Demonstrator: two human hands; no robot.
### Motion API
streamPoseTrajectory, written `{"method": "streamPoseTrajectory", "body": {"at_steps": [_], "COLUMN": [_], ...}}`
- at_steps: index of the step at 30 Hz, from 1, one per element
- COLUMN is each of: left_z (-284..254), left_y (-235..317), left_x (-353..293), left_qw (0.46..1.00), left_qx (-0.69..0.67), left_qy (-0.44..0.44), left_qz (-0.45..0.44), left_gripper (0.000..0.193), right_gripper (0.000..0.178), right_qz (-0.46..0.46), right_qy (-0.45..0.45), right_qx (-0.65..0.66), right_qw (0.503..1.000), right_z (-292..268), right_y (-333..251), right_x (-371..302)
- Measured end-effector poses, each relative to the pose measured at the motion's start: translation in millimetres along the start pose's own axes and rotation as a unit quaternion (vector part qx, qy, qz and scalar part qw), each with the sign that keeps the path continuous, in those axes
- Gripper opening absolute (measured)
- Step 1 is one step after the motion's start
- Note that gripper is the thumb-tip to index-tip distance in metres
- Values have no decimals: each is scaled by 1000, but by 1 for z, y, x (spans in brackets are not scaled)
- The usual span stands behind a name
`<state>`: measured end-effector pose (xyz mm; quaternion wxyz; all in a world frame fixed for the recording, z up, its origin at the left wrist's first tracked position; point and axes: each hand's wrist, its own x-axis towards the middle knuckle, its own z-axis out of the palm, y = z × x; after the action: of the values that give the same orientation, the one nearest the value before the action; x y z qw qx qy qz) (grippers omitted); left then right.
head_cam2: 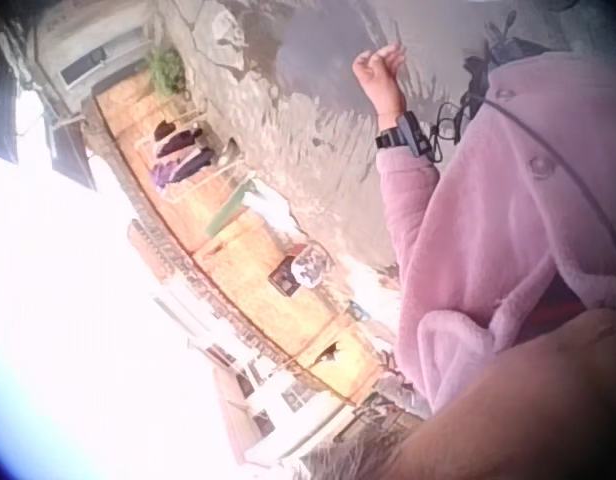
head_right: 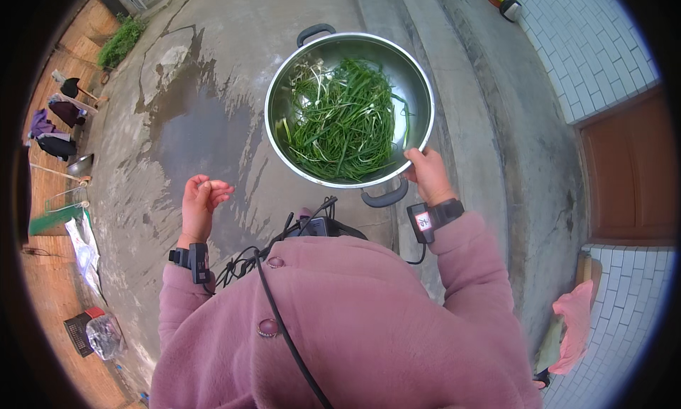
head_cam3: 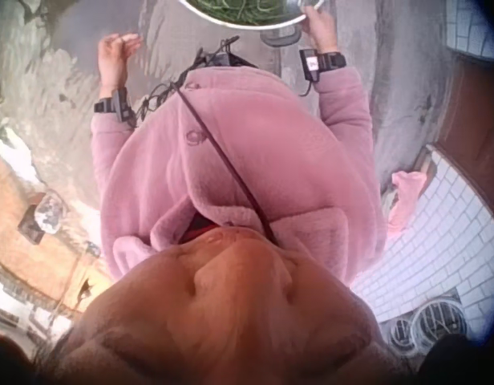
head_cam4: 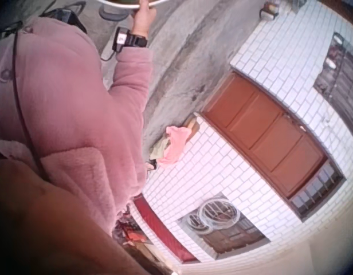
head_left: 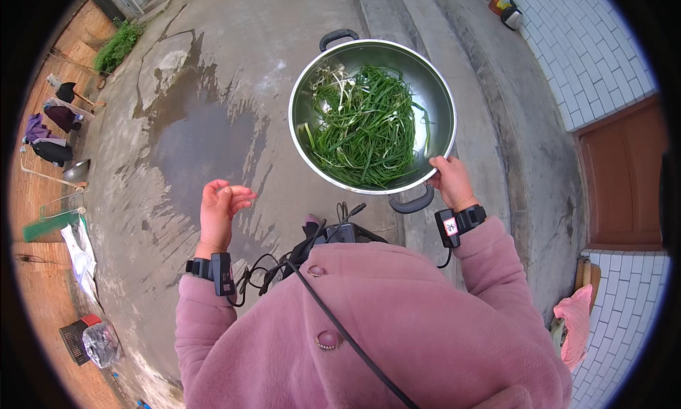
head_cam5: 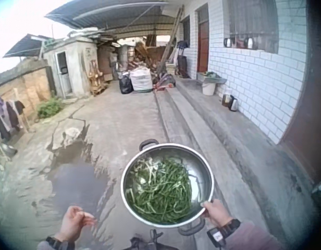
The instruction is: The person washes green leafy vegetables in a metal pot filled with water, repeatedly submerging and lifting them by hand. The person then pours out the water and carries the pot with the vegetables to another location.
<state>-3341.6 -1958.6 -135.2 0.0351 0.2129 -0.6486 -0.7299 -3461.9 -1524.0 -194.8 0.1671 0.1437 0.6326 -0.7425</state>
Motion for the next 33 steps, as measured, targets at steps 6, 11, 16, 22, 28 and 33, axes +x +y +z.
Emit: {"method": "streamPoseTrajectory", "body": {"at_steps": [6,11,16,22,28,33], "left_z": [-50,-60,-64,-64,-21,124], "left_y": [21,23,98,186,291,326], "left_x": [190,364,506,683,853,1033], "left_qw": [1000,999,1000,989,948,801], "left_qx": [-27,-32,1,103,305,480], "left_qy": [-4,28,14,15,-19,-126], "left_qz": [4,-1,14,103,92,334], "left_gripper": [7,4,4,16,22,44], "right_gripper": [26,21,30,29,28,28], "right_qz": [1,34,33,-12,15,5], "right_qy": [41,38,60,44,-34,-78], "right_qx": [2,31,31,-34,-28,-94], "right_qw": [999,998,997,998,999,992], "right_z": [66,136,184,265,352,360], "right_y": [-35,-40,-124,-228,-301,-365], "right_x": [179,342,428,573,732,921]}}
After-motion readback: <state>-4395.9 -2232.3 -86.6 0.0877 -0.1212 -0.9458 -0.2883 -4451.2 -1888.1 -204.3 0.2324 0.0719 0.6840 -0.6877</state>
